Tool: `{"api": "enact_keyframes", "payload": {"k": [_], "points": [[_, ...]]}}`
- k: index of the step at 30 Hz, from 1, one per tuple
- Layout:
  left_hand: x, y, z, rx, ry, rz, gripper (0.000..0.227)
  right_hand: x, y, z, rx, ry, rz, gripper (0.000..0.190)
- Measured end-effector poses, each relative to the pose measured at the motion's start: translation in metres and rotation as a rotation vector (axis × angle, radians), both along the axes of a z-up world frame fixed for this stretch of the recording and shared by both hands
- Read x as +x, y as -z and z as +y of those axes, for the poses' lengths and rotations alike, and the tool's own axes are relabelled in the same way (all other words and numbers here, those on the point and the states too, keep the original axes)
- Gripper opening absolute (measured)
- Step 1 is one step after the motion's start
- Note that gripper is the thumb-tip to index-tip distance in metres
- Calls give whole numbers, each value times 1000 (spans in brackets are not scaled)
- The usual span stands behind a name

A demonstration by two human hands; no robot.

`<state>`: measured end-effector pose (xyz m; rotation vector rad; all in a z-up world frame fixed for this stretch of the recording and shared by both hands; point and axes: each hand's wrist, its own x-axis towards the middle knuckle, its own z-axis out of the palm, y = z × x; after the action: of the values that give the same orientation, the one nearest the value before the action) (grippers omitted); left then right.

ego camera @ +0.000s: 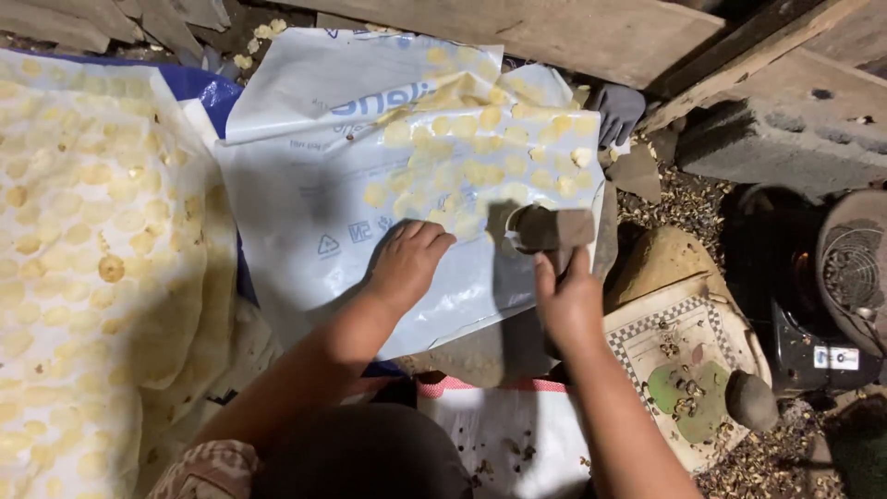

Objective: Processing nuts by cracking them with a mallet, roasting them in a pan, and sorting the kernels.

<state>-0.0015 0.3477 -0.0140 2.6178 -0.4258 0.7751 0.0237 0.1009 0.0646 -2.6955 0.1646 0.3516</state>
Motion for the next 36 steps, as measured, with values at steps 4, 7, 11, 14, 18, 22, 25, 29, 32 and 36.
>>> {"api": "enact_keyframes", "payload": {"k": [4, 7, 11, 14, 18, 22, 25, 29, 32, 36], "points": [[3, 10, -23, 30, 41, -1, 12, -8, 16, 4, 60, -28, 71, 61], [-2, -13, -48, -108, 141, 226, 31, 10, -12, -11, 45, -51, -2, 53], [8, 8, -66, -162, 91, 324, 42, -25, -81, 0, 416, 54, -191, 22], [12, 30, -68, -91, 9, 71, 48, -40, -54, 6, 314, 29, -521, 35], [-21, -13, -33, 22, -96, -58, 41, -46, 39, 11, -24, -106, -361, 45], [-41, -8, 1, 41, -72, 49, 25, -39, 34, 12, -96, -103, 44, 54], [-37, -1, 12, 9, -48, 83, 20, -3, -5, 2, 9, -123, 121, 56], [-40, -10, 16, -7, -44, 42, 16, -26, -57, 31, 53, -26, 114, 52], [-33, -8, 14, 26, -76, 18, 16, -30, -12, 32, -35, -75, -71, 50], [-24, 4, 1, 44, -78, -42, 16, -19, -8, 33, 30, -123, 39, 49]]}}
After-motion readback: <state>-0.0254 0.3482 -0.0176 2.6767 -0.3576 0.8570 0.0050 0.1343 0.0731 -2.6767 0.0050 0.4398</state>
